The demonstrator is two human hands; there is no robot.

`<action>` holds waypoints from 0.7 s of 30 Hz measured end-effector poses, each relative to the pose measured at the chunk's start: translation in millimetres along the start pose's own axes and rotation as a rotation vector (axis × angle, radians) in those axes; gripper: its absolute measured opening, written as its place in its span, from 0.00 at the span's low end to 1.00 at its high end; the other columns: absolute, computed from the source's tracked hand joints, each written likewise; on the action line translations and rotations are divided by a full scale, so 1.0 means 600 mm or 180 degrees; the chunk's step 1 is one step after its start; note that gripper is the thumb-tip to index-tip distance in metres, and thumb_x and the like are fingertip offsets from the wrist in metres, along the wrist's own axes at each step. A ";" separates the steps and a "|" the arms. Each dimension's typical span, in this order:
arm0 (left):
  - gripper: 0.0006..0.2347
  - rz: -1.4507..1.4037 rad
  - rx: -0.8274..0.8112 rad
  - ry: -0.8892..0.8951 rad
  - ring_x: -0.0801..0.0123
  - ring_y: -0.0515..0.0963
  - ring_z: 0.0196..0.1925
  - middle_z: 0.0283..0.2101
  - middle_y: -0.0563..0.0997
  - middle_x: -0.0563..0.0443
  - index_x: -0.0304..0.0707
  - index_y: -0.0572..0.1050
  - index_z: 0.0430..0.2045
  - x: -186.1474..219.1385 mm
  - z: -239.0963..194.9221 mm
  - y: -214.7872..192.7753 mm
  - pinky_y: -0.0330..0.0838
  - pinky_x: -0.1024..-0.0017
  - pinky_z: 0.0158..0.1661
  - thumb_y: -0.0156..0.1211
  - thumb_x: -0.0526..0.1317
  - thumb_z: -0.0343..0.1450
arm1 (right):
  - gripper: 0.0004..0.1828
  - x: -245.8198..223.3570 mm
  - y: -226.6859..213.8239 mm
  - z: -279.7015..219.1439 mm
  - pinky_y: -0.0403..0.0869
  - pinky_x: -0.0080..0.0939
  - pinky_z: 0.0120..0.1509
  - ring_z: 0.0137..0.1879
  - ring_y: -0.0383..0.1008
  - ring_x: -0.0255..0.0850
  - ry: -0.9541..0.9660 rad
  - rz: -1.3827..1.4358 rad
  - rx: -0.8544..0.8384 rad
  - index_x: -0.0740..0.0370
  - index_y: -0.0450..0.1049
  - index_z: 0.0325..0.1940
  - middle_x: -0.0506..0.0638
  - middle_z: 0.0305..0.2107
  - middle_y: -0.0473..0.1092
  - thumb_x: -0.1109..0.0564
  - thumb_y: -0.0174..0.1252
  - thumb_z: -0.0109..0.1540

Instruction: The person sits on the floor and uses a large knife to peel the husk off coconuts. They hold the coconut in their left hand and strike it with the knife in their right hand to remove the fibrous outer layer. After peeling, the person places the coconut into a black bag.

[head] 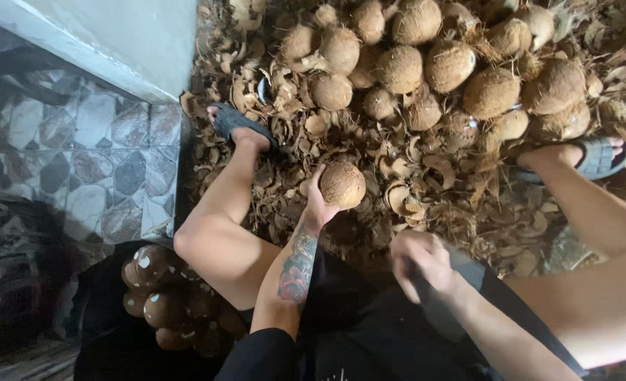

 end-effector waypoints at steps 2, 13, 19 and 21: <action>0.30 0.0262 -0.0175 0.0031 0.39 0.76 0.66 0.61 0.81 0.37 0.45 0.81 0.54 0.008 0.010 0.009 0.63 0.36 0.67 0.76 0.60 0.62 | 0.14 0.179 0.038 -0.141 0.77 0.63 0.36 0.28 0.80 0.68 0.2592 -0.1224 -0.1303 0.69 0.78 0.26 0.67 0.16 0.74 0.53 0.56 0.47; 0.32 0.0206 -0.0593 -0.0012 0.42 0.74 0.67 0.64 0.75 0.37 0.43 0.75 0.58 0.022 -0.015 0.023 0.65 0.41 0.68 0.68 0.58 0.61 | 0.08 0.072 -0.015 -0.024 0.75 0.39 0.27 0.18 0.74 0.42 0.2886 0.0226 -0.0202 0.62 0.71 0.19 0.51 0.12 0.70 0.65 0.56 0.53; 0.31 0.0552 -0.0439 -0.0132 0.47 0.76 0.63 0.61 0.76 0.38 0.43 0.75 0.56 -0.018 0.023 -0.024 0.71 0.46 0.63 0.66 0.61 0.63 | 0.02 0.065 0.001 -0.066 0.76 0.42 0.25 0.20 0.75 0.49 0.0723 -0.0208 -0.0064 0.56 0.69 0.27 0.51 0.16 0.70 0.61 0.55 0.55; 0.30 0.0588 -0.0298 -0.0038 0.47 0.77 0.62 0.59 0.78 0.38 0.42 0.77 0.55 -0.014 0.032 -0.028 0.70 0.46 0.64 0.69 0.59 0.63 | 0.02 0.127 0.010 -0.128 0.71 0.45 0.23 0.17 0.73 0.53 0.1034 -0.0641 -0.0248 0.52 0.75 0.25 0.49 0.12 0.70 0.57 0.61 0.52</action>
Point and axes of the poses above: each hand's wrist, its own z-axis towards the middle knuckle, its own y-axis out of the palm, x = y × z, the point moved 10 cm from there along z, towards the middle knuckle
